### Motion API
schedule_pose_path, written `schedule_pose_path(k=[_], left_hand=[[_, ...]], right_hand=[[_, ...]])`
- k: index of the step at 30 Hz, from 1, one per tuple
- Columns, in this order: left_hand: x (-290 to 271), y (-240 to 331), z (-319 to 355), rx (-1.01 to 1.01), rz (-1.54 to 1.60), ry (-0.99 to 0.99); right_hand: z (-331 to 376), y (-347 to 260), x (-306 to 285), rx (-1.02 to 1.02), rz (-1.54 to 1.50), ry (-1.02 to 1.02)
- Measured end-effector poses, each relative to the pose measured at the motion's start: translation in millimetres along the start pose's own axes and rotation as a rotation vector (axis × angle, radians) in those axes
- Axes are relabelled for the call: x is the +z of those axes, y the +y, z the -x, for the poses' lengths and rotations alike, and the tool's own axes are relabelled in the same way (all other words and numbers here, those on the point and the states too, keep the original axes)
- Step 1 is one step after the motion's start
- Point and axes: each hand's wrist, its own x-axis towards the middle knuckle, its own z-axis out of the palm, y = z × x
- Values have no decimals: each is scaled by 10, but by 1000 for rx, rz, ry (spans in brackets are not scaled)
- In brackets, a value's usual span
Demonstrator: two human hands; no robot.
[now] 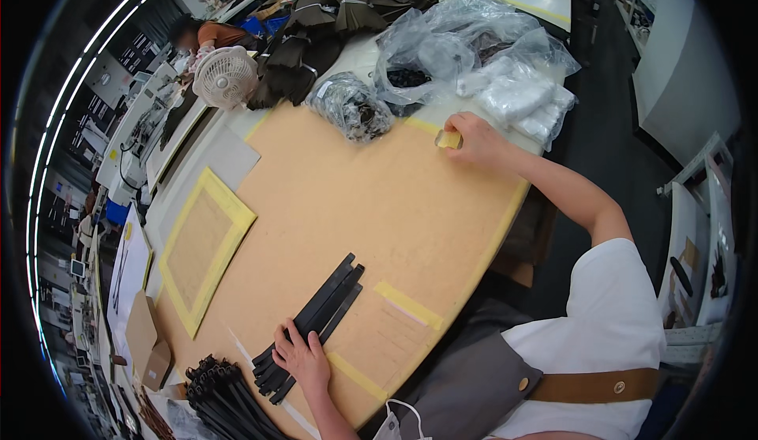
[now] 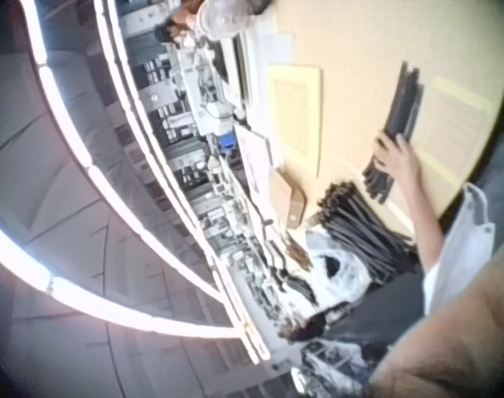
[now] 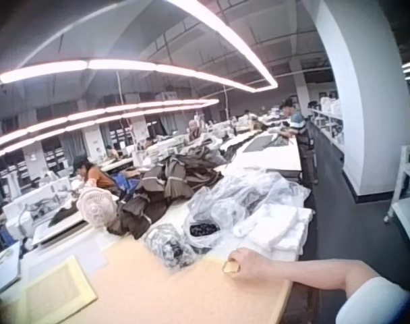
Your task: The person assembles black straps by inserting small metal buckles into the ends of the straps. They repeatedly pick up a strap and a buckle, align them, and press the buckle into place, then set the assembled strap aside on the table.
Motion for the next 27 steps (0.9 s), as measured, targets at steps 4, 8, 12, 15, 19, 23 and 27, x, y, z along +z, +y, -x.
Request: schedule_pose_path(k=[4,8,12,15,19,23,27], left_hand=[[-15,-3,-7,-10,17,-17],[-4,31,-20,-7,18,-17],[-7,19,-2,-27,22,-28],[-46,20,25,-44,7,-30],[10,31,4,-17,-1,-16],[53,18,6,-7,-11,-1],[37,-2,17,-6,-5,-5]], right_hand=[[-425,294,164,88,100,105],[-540,747,253,122,126,25],[-422,691,300,97,74,100],[-289,564,419,170,59,132],[-114,635,485,156,-5,246],[-10,686,458,101,-82,226],[30,521,409,124,-118,261]])
